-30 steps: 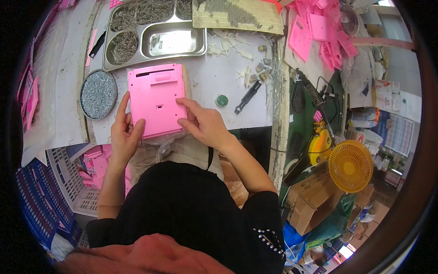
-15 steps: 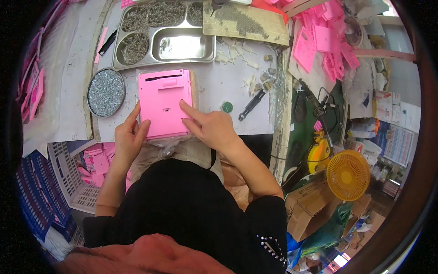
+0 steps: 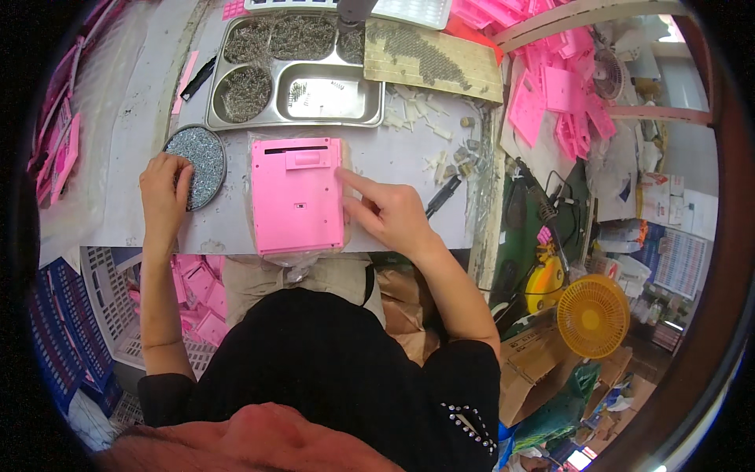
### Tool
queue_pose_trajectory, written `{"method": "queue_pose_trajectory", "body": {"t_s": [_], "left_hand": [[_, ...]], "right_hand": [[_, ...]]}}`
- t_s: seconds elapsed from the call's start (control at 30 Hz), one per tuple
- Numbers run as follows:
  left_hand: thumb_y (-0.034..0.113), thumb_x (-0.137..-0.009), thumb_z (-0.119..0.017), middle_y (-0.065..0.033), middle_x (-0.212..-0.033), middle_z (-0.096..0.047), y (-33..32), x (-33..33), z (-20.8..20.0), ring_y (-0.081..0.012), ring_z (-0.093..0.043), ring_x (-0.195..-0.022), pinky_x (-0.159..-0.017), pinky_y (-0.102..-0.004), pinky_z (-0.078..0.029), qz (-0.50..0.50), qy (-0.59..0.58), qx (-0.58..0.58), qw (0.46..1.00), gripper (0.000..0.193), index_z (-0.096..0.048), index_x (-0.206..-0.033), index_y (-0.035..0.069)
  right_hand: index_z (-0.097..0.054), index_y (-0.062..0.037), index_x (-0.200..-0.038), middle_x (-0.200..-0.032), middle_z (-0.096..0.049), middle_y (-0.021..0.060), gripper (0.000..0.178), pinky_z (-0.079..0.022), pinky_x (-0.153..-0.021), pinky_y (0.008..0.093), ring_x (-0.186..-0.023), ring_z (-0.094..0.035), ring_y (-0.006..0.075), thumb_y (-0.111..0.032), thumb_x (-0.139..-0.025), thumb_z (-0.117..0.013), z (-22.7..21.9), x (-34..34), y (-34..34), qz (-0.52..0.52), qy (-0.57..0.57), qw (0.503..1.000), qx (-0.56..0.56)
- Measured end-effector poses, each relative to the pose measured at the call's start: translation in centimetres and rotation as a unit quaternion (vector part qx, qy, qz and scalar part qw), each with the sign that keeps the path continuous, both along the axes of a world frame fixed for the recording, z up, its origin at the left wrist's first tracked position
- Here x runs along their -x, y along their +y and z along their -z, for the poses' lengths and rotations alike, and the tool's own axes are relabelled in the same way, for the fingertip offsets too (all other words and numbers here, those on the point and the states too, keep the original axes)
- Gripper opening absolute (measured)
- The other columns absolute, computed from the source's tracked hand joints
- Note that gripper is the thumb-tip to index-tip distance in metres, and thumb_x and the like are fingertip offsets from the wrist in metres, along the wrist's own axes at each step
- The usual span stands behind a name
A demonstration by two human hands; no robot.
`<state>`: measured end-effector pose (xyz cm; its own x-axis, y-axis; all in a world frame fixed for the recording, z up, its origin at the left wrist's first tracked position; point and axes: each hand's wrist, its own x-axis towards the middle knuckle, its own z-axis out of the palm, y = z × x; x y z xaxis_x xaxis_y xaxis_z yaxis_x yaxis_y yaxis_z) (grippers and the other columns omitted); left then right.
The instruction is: Assembling the internal electronic components of a plastic toy, including soldering wires and driving screws.
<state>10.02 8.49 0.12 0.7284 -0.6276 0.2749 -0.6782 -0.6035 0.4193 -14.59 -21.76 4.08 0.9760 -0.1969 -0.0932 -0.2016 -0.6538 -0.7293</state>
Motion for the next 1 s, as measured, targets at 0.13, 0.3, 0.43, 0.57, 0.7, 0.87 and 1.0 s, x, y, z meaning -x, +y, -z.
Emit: {"method": "queue_pose_trajectory", "body": {"t_s": [0.13, 0.3, 0.43, 0.57, 0.7, 0.87, 1.0], "left_hand": [[0.014, -0.092, -0.067, -0.0101, -0.085, -0.061, 0.1, 0.4, 0.9, -0.0316, -0.058, -0.085, -0.076, -0.0429, -0.041, -0.016, -0.020, 0.015, 1.000, 0.017, -0.063, -0.080, 0.003], [0.013, -0.088, -0.072, -0.0103, -0.086, -0.060, -0.5, 3.3, -0.3, -0.0306, -0.058, -0.082, -0.077, -0.0452, -0.042, 0.072, 0.044, 0.065, 0.994, 0.017, -0.058, -0.081, 0.005], [0.012, -0.084, -0.075, -0.0077, -0.101, -0.068, -4.1, 7.2, -2.7, -0.0271, -0.066, -0.099, -0.090, -0.0457, -0.046, 0.230, 0.052, 0.156, 0.959, 0.021, -0.056, -0.079, 0.007], [0.014, -0.086, -0.075, -0.0066, -0.116, -0.070, -4.7, 8.3, -1.9, -0.0217, -0.066, -0.120, -0.102, -0.0454, -0.045, 0.294, 0.019, 0.060, 0.954, 0.020, -0.056, -0.081, 0.007], [0.014, -0.087, -0.074, -0.0053, -0.116, -0.071, -4.8, 8.4, -1.2, -0.0196, -0.067, -0.117, -0.102, -0.0452, -0.044, 0.277, 0.040, 0.068, 0.958, 0.019, -0.057, -0.081, 0.008], [0.015, -0.087, -0.075, -0.0051, -0.114, -0.072, -5.1, 8.3, -1.6, -0.0194, -0.068, -0.114, -0.105, -0.0451, -0.041, 0.268, 0.053, 0.085, 0.958, 0.020, -0.057, -0.082, 0.009], [0.013, -0.085, -0.077, -0.0063, -0.112, -0.072, -4.8, 9.1, -2.3, -0.0205, -0.069, -0.110, -0.108, -0.0468, -0.039, 0.232, 0.086, 0.120, 0.961, 0.019, -0.058, -0.083, 0.009]], "right_hand": [[-0.069, -0.0141, -0.132, -0.060, -0.062, 0.0113, 0.043, -0.050, -0.056, 0.0353, -0.052, -0.062, 0.0264, -0.025, -0.091, -0.073, 1.3, -0.2, 0.6, 0.036, -0.019, 0.998, 0.037], [-0.068, -0.0105, -0.133, -0.060, -0.063, 0.0116, 0.044, -0.050, -0.055, 0.0360, -0.051, -0.063, 0.0280, -0.028, -0.092, -0.072, 1.5, -0.2, 1.1, 0.074, 0.022, 0.996, -0.036], [-0.067, -0.0110, -0.134, -0.058, -0.062, 0.0095, 0.046, -0.050, -0.052, 0.0381, -0.051, -0.063, 0.0289, -0.032, -0.093, -0.070, 2.6, -0.1, 1.0, 0.036, -0.025, 0.996, 0.078], [-0.066, -0.0137, -0.133, -0.054, -0.060, 0.0080, 0.045, -0.049, -0.049, 0.0409, -0.050, -0.063, 0.0294, -0.036, -0.094, -0.068, -0.1, -1.3, 1.1, -0.062, 0.035, 0.965, 0.252], [-0.066, -0.0103, -0.132, -0.054, -0.060, 0.0086, 0.046, -0.049, -0.049, 0.0425, -0.049, -0.063, 0.0294, -0.038, -0.095, -0.067, -0.3, -1.7, 1.0, -0.073, 0.058, 0.960, 0.263], [-0.071, -0.0054, -0.124, -0.057, -0.063, 0.0103, 0.039, -0.049, -0.048, 0.0392, -0.048, -0.062, 0.0263, -0.027, -0.092, -0.071, 0.0, 0.1, -1.4, 0.023, -0.015, 0.995, 0.094], [-0.076, -0.0045, -0.114, -0.066, -0.067, 0.0092, 0.028, -0.049, -0.052, 0.0304, -0.053, -0.062, 0.0186, -0.008, -0.087, -0.073, -2.1, -1.3, -1.6, 0.156, -0.151, 0.975, 0.037]]}}
